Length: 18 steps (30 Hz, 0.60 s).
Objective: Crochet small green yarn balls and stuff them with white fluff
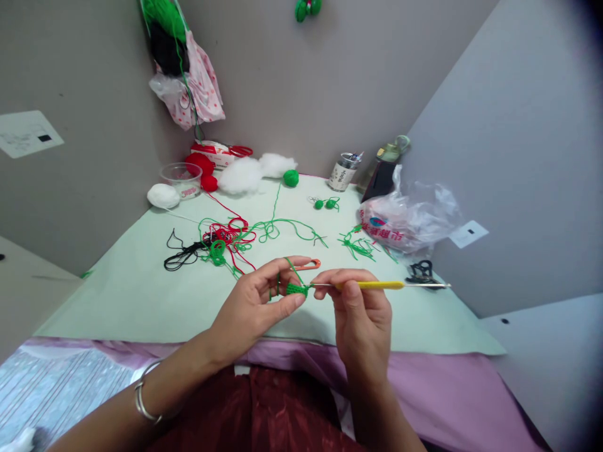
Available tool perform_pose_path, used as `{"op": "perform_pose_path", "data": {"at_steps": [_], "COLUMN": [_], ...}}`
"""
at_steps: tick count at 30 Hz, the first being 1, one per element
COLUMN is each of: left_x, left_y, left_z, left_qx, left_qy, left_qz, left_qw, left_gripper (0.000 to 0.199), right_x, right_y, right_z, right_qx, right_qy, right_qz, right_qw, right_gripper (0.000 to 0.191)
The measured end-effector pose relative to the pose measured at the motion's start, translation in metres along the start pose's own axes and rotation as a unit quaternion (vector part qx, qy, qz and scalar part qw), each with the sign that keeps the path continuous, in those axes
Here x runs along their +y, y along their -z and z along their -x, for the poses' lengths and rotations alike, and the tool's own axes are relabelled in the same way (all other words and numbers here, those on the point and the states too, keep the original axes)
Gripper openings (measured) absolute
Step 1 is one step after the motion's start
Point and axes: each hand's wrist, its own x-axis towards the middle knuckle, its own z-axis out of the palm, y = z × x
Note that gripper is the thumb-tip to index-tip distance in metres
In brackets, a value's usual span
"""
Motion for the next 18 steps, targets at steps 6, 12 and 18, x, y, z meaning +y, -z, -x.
{"op": "perform_pose_path", "data": {"at_steps": [6,12,18], "left_x": [-0.0003,0.0008,0.002], "left_y": [0.0007,-0.0005,-0.0043], "left_z": [0.0004,0.001,0.0017], "left_qx": [-0.003,0.01,0.028], "left_qy": [-0.005,-0.025,-0.067], "left_qz": [-0.015,-0.038,-0.08], "left_qw": [1.0,0.999,0.994], "left_gripper": [0.043,0.038,0.041], "right_x": [-0.0005,-0.0029,-0.0067], "right_y": [0.0,0.0013,0.0], "right_z": [-0.0001,-0.0001,0.0023], "right_qx": [0.006,-0.016,-0.033], "right_qy": [0.001,0.01,0.056], "right_qz": [0.019,0.03,0.098], "right_qw": [1.0,0.999,0.993], "right_gripper": [0.018,0.019,0.022]}}
